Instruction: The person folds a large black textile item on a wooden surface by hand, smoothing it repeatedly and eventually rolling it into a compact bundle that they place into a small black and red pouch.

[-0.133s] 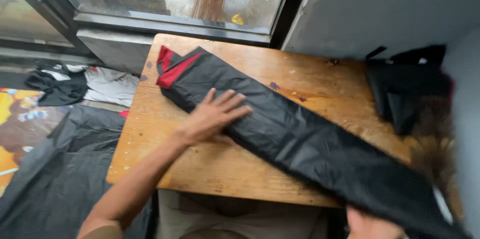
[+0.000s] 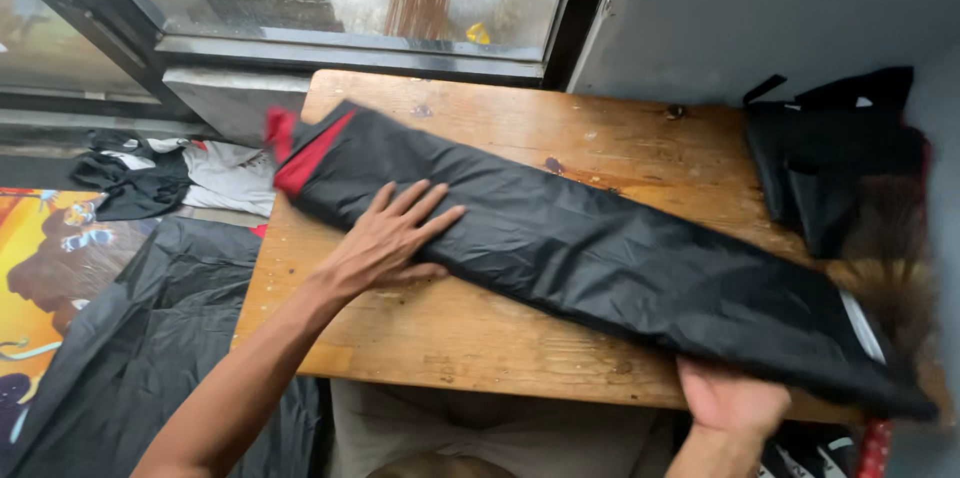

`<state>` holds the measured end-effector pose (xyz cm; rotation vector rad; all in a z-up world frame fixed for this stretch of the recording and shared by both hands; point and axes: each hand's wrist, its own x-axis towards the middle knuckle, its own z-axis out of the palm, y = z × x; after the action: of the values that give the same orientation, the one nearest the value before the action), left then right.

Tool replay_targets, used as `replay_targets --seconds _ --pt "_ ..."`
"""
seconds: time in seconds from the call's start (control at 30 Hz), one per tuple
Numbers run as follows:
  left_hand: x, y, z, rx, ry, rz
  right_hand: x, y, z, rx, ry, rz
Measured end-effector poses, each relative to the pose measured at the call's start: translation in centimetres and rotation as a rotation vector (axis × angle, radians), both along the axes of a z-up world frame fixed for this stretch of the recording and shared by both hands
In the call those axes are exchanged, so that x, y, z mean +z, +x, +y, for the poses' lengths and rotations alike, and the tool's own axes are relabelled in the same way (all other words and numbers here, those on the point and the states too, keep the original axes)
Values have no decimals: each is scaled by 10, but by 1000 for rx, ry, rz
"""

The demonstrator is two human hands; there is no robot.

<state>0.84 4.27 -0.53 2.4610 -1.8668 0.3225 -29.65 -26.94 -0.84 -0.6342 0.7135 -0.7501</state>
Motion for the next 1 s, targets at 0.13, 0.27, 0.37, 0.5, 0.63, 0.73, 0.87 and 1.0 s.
replay_targets --seconds 0.13,0.27,0.37,0.5,0.63,0.73,0.87,1.0 --pt "9 -17 44 67 -23 -46 -43 -8 -1 -251 146 32" --pt "23 -29 77 60 -63 88 1 -3 42 -669 -1271 565" --pt "25 -24 93 -12 -154 217 32 -4 28 -97 -1981 881" --pt "20 -23 104 60 -91 -21 24 6 26 16 -2195 985" --pt "16 -22 108 90 -126 -95 16 19 25 174 -2179 926" --pt "17 -22 105 69 -180 -140 18 27 30 144 -2207 909" --pt "16 -21 107 63 -187 -113 7 27 17 34 -2264 896" --pt "63 -20 108 47 -175 27 35 16 12 156 -2207 854"
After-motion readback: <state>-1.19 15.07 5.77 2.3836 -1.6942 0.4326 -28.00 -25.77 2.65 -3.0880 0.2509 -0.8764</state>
